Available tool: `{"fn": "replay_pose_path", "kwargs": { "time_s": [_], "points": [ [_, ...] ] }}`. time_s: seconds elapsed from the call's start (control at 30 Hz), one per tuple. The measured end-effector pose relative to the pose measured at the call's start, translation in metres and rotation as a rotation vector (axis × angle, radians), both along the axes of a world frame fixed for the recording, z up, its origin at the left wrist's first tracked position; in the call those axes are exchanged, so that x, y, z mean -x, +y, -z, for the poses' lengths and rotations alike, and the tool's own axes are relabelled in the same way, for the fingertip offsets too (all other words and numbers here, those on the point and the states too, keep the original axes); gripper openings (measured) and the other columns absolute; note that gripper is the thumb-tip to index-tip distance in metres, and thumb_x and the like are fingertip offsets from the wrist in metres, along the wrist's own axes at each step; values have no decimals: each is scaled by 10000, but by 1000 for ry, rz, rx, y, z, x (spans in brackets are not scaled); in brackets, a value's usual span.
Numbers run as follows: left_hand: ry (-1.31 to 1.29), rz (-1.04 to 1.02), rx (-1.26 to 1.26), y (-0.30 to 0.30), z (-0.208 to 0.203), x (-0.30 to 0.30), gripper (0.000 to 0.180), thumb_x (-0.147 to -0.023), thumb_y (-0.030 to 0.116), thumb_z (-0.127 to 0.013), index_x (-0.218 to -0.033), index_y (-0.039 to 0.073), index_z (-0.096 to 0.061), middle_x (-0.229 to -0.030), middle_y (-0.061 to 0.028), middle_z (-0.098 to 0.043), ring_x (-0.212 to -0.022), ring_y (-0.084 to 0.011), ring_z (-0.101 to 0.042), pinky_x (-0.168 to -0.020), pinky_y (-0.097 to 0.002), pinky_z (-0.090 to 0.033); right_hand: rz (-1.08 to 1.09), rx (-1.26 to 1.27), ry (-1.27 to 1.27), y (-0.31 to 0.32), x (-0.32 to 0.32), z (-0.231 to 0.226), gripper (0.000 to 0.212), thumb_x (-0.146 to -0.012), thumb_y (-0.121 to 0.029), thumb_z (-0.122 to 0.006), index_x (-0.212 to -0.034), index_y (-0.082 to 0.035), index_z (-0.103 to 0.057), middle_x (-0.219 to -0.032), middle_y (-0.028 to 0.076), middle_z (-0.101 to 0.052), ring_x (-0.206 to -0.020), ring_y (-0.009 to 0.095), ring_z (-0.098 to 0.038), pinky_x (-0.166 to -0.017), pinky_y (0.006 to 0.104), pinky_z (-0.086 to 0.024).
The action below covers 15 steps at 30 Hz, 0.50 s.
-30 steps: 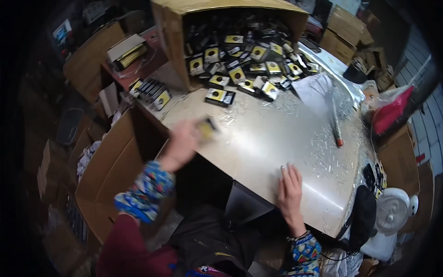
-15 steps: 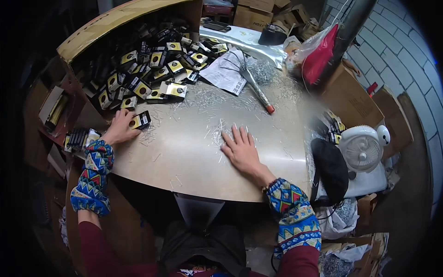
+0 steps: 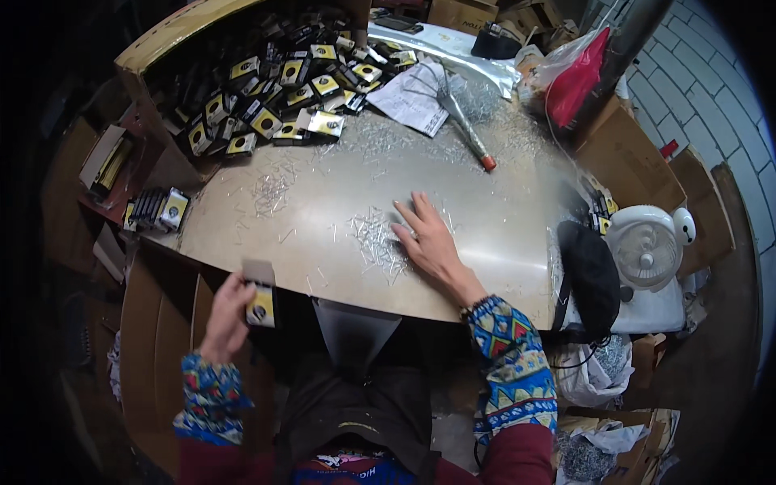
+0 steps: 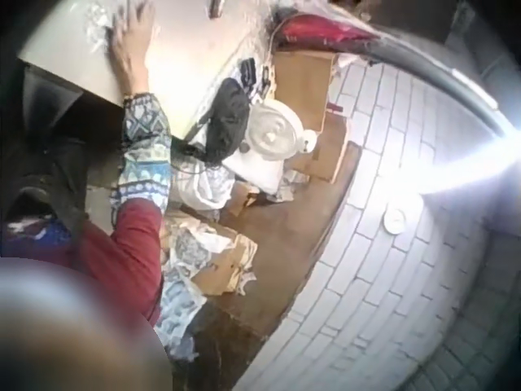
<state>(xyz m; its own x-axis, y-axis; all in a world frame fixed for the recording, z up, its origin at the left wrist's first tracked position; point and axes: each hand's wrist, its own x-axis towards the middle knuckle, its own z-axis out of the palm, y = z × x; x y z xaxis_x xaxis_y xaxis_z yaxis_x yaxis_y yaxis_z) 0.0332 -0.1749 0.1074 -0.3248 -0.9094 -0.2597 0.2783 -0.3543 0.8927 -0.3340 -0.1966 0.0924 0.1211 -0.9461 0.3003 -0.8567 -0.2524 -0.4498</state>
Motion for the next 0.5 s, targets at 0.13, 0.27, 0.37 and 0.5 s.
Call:
{"fn": "replay_pose_path", "kwargs": {
  "time_s": [0.13,0.27,0.37,0.5],
  "points": [
    [-34,-69,-235,74,84,-13,283,-1018,163,-439,-1268,48,-504,-1162,-56,-614,-1078,-153,-595,-919,-310,-493,-98,-11,124,-3,-63,1,450,-985,-318,-492,-1377,-98,-492,-1477,186,-390,-1387,364,-329,-1138,476,-257],
    [-377,201,-334,112,111,29,311,-953,146,-499,-1242,39,-543,-1038,-37,-603,-937,-115,-556,-821,-257,-451,-29,5,134,29,-103,14,425,-990,-288,-479,-1356,-73,-498,-1470,177,-397,-1393,365,-313,-1138,483,-249],
    [-395,297,-282,126,119,45,295,-922,129,-527,-1194,17,-553,-957,-35,-592,-882,-105,-539,-790,-242,-437,-7,-19,146,66,-126,10,459,-992,-286,-477,-1370,-26,-466,-1462,234,-373,-1390,403,-295,-1133,496,-241],
    [-187,245,-381,138,119,60,206,-901,89,-545,-1097,29,-565,-926,-14,-585,-845,-89,-533,-750,-228,-431,8,-114,155,109,-136,-12,503,-990,-261,-494,-1401,14,-403,-1450,293,-354,-1392,427,-283,-1135,512,-227]
  ]
}}
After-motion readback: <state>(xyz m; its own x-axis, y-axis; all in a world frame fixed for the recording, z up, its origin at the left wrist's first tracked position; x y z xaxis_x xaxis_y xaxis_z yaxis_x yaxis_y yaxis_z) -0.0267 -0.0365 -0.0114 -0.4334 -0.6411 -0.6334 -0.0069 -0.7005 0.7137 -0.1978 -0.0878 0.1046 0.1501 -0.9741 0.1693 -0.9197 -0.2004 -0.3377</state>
